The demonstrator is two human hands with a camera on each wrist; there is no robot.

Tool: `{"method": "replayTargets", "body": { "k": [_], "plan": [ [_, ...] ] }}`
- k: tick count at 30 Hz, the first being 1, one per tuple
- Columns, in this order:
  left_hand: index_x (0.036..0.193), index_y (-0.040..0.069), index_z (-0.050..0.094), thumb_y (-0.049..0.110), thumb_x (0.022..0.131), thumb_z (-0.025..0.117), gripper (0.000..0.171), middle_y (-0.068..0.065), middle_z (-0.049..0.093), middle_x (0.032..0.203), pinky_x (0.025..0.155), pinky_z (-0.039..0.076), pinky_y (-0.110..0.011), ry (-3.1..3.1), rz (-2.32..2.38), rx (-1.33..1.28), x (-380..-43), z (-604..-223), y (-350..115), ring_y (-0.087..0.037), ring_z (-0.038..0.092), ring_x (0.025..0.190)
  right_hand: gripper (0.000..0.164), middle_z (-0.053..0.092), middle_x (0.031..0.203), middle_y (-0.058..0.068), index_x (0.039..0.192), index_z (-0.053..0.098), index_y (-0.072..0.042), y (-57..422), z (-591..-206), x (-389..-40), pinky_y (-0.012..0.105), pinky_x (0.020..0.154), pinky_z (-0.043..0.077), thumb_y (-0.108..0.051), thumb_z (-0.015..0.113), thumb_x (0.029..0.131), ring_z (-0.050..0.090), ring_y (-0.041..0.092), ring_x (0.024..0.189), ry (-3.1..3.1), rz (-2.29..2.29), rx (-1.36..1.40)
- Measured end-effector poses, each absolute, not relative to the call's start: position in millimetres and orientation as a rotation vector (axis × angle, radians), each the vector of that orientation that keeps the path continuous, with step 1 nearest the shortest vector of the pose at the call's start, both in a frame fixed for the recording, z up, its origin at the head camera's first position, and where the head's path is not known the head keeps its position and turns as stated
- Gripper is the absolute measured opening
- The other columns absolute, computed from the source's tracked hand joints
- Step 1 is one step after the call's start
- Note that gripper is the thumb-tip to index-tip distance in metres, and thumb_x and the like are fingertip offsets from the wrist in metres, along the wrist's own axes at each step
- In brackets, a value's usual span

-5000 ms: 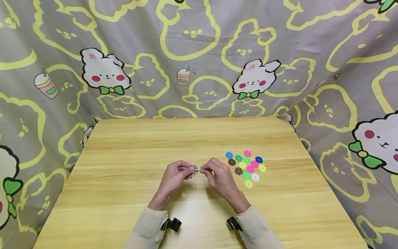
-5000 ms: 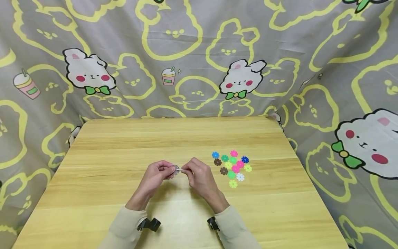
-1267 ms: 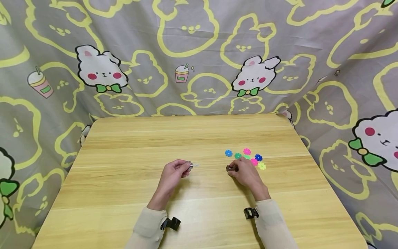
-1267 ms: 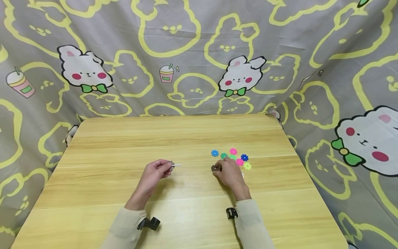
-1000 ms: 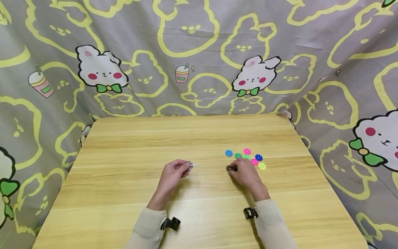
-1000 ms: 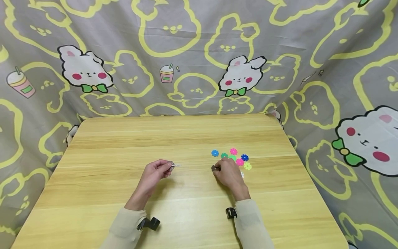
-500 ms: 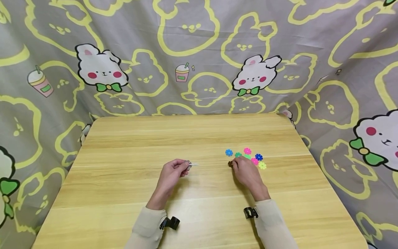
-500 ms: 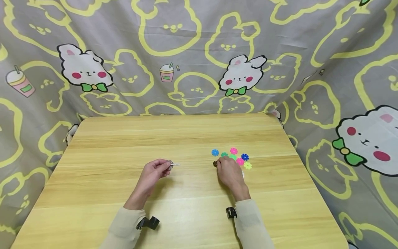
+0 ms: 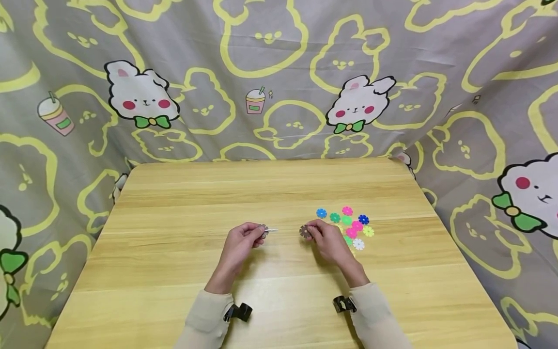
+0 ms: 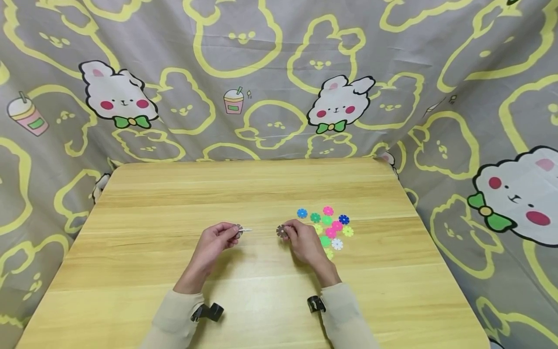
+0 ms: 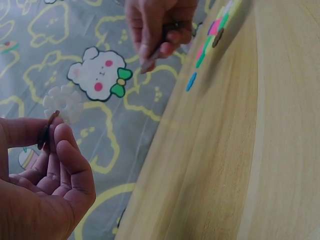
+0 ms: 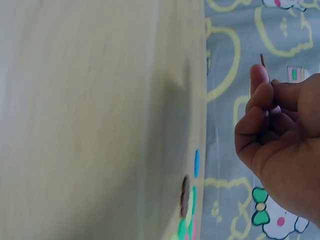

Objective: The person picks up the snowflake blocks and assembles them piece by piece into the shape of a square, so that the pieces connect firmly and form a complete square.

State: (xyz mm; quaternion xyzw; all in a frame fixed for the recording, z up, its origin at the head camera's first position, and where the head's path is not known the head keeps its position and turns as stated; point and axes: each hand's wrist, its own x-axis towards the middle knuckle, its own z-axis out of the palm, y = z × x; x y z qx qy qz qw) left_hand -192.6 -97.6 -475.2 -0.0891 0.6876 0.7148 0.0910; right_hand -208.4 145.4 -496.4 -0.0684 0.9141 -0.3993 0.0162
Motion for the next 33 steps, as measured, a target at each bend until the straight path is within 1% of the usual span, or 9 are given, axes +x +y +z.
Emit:
{"method": "replayTargets", "body": {
  "k": [3,7,10,14,16,21,23,28,33],
  "plan": [
    [0.102,-0.006,0.065,0.011,0.093,0.063,0.020,-0.014,0.070,0.088,0.069,0.056,-0.026,2.044,2.125,-0.272,-193,-475,-98,-0.013,0.062,0.070,0.018,0.071,0.085,0.003,0.111,0.067,-0.007,138,-492,-206,0.023,0.066,0.053,-0.013,0.058,0.097,0.068,0.018,0.076,2.821,-1.285,-0.279],
    [0.102,-0.006,0.065,0.010,0.093,0.062,0.019,-0.009,0.069,0.085,0.069,0.056,-0.027,2.049,2.122,-0.279,-192,-475,-98,-0.015,0.063,0.071,0.020,0.070,0.084,0.000,0.114,0.066,-0.008,131,-486,-204,0.020,0.061,0.050,-0.016,0.059,0.097,0.068,0.020,0.075,2.783,-1.323,-0.307],
    [0.102,-0.006,0.065,0.010,0.093,0.062,0.019,-0.012,0.070,0.087,0.069,0.056,-0.027,2.046,2.124,-0.282,-192,-476,-98,-0.017,0.063,0.072,0.021,0.070,0.084,-0.001,0.115,0.065,-0.008,127,-482,-204,0.021,0.057,0.048,-0.017,0.059,0.097,0.068,0.023,0.076,2.759,-1.348,-0.308],
    [0.102,-0.006,0.065,0.010,0.093,0.062,0.019,-0.016,0.070,0.090,0.069,0.056,-0.027,2.042,2.125,-0.285,-193,-476,-98,-0.016,0.063,0.071,0.020,0.070,0.083,0.000,0.113,0.065,-0.009,123,-479,-204,0.021,0.053,0.046,-0.017,0.060,0.096,0.067,0.025,0.073,2.748,-1.382,-0.342],
    [0.102,-0.006,0.065,0.010,0.093,0.062,0.019,-0.017,0.069,0.091,0.069,0.056,-0.028,2.040,2.127,-0.286,-193,-476,-98,-0.015,0.063,0.071,0.019,0.069,0.082,-0.001,0.113,0.065,-0.009,122,-478,-204,0.022,0.052,0.045,-0.016,0.061,0.095,0.064,0.022,0.069,2.740,-1.402,-0.366],
    [0.103,-0.006,0.065,0.009,0.093,0.062,0.018,-0.020,0.069,0.093,0.070,0.056,-0.028,2.048,2.124,-0.293,-194,-477,-99,-0.016,0.063,0.072,0.018,0.066,0.080,-0.004,0.112,0.065,-0.014,118,-475,-205,0.022,0.052,0.042,-0.017,0.061,0.095,0.054,0.011,0.062,2.707,-1.436,-0.400],
    [0.103,-0.006,0.065,0.009,0.093,0.062,0.018,-0.020,0.069,0.094,0.070,0.056,-0.028,2.050,2.122,-0.292,-193,-476,-98,-0.016,0.063,0.072,0.018,0.066,0.080,-0.004,0.112,0.065,-0.015,116,-474,-205,0.021,0.052,0.042,-0.018,0.062,0.095,0.053,0.010,0.061,2.685,-1.448,-0.399],
    [0.103,-0.006,0.065,0.009,0.093,0.062,0.019,-0.021,0.069,0.095,0.070,0.056,-0.028,2.041,2.126,-0.285,-194,-477,-98,-0.016,0.063,0.072,0.017,0.066,0.081,-0.002,0.112,0.065,-0.017,113,-473,-204,0.022,0.053,0.044,-0.019,0.062,0.095,0.054,0.011,0.063,2.641,-1.472,-0.390],
    [0.102,-0.006,0.065,0.009,0.092,0.062,0.018,-0.016,0.069,0.090,0.070,0.056,-0.028,2.047,2.130,-0.288,-195,-478,-98,-0.018,0.064,0.073,0.017,0.065,0.080,-0.002,0.112,0.065,-0.017,111,-472,-204,0.023,0.055,0.045,-0.020,0.061,0.096,0.056,0.015,0.065,2.631,-1.475,-0.388]
  ]
}}
